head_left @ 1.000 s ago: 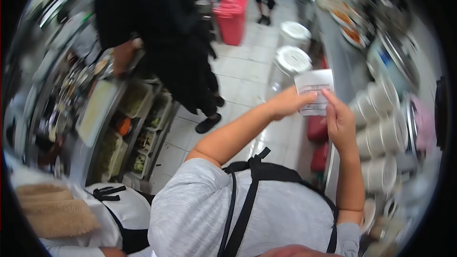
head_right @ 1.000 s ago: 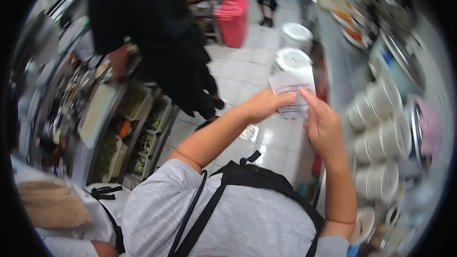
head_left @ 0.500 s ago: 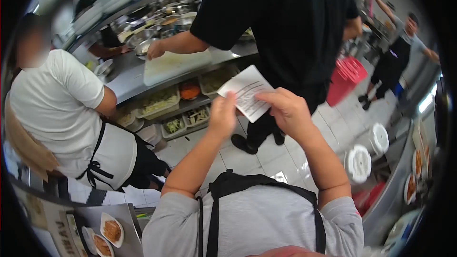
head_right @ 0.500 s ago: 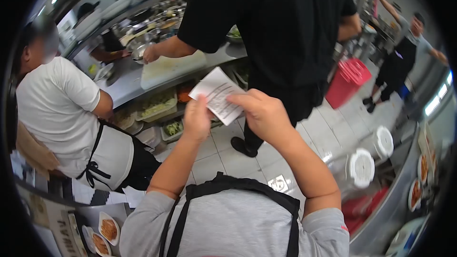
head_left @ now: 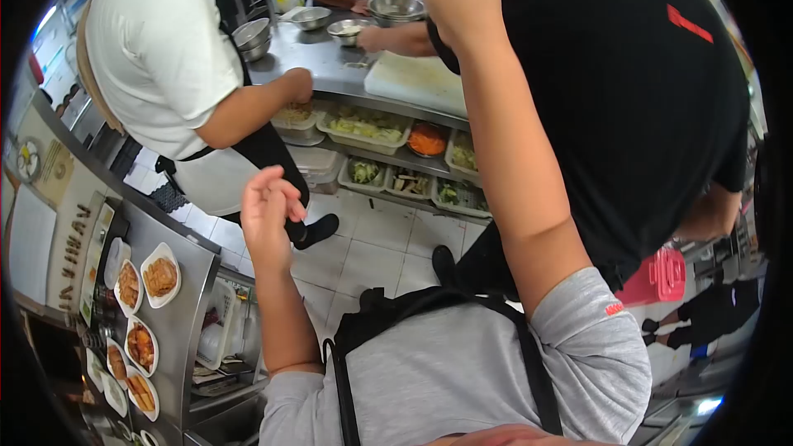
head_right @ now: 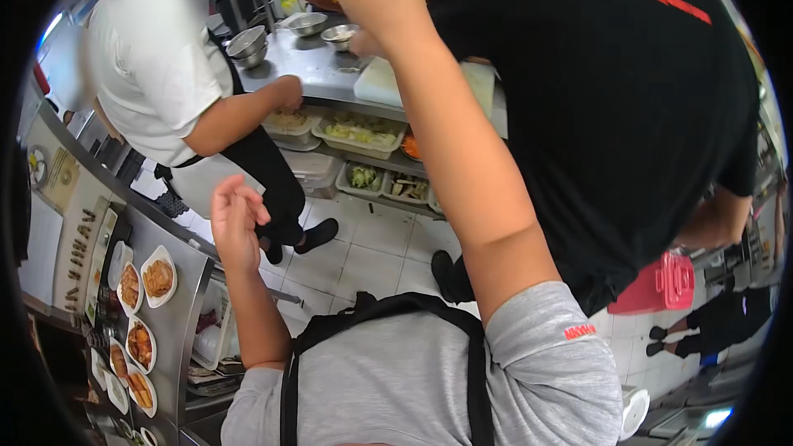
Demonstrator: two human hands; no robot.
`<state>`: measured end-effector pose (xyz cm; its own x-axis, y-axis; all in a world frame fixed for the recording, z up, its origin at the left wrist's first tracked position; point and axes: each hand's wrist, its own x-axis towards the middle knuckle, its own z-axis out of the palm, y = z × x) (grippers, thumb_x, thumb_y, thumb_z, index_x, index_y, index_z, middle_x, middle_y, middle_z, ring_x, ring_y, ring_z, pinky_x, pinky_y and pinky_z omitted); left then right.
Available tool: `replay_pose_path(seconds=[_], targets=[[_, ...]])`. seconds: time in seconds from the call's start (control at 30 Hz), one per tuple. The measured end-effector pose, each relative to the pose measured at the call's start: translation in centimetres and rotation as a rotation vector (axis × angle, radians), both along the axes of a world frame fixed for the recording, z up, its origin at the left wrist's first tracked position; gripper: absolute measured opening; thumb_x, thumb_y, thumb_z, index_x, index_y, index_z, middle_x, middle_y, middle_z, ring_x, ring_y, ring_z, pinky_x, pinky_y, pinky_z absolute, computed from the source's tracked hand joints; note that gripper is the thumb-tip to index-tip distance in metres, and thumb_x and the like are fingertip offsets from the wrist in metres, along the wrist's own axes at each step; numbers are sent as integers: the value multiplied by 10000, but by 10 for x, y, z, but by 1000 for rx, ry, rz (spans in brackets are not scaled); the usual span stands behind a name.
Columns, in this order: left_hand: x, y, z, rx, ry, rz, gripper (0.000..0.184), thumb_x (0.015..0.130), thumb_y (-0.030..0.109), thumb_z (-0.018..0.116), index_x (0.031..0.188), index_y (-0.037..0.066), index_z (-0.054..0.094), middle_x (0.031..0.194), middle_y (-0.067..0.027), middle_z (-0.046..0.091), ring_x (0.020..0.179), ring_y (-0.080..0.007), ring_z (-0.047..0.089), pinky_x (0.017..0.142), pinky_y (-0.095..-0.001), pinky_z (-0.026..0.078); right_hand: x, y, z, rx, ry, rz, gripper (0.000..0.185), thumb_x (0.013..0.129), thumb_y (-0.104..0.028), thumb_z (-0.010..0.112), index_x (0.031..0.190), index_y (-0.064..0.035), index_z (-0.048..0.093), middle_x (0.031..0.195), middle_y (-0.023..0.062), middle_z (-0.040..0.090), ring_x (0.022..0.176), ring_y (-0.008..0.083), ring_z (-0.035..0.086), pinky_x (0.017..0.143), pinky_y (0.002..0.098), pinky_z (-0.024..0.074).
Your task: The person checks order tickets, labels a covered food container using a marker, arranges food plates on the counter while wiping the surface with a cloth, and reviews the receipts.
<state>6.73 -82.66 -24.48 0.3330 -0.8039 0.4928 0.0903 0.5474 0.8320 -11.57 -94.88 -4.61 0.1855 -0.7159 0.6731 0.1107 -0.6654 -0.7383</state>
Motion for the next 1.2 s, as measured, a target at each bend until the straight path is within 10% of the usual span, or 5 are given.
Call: replay_pose_path(seconds=[0.33,0.73,0.93,1.07,1.2], targets=[[68,-41,-35,556,-400,-443,460,736,119,537,1157,15,383,896,-70,504,759,-101,470,702,-239,394,40,-218,63,-237,-254,-119,364,731,17,357,1084,-6,441,763,99,564,445,91,466,406,217,402],[134,-53,-239,1150,15,170,430,772,151,484,1151,14,334,775,-98,545,590,-139,536,507,-212,437,-282,-403,134,-263,188,-1484,372,729,-66,391,1075,-130,512,653,64,563,488,98,517,407,219,383],[60,-82,-292,1476,113,285,414,777,171,475,1139,12,348,783,-104,548,590,-146,540,507,-219,439,-367,-474,175,-107,389,-1495,443,676,-163,468,1112,-234,496,887,133,592,781,253,574,687,332,424],[24,-94,-295,1528,94,283,405,781,185,469,1130,11,357,789,-108,549,590,-151,543,506,-224,439,-381,-506,201,-261,232,-1382,464,644,-110,482,1105,-162,504,613,67,566,514,159,524,508,315,392],[10,-71,-299,1495,45,307,398,784,199,463,1121,10,367,794,-112,551,590,-155,545,506,-229,440,-405,-576,175,-493,578,-1576,426,722,-199,493,1123,-62,456,869,146,525,760,265,522,678,356,419]])
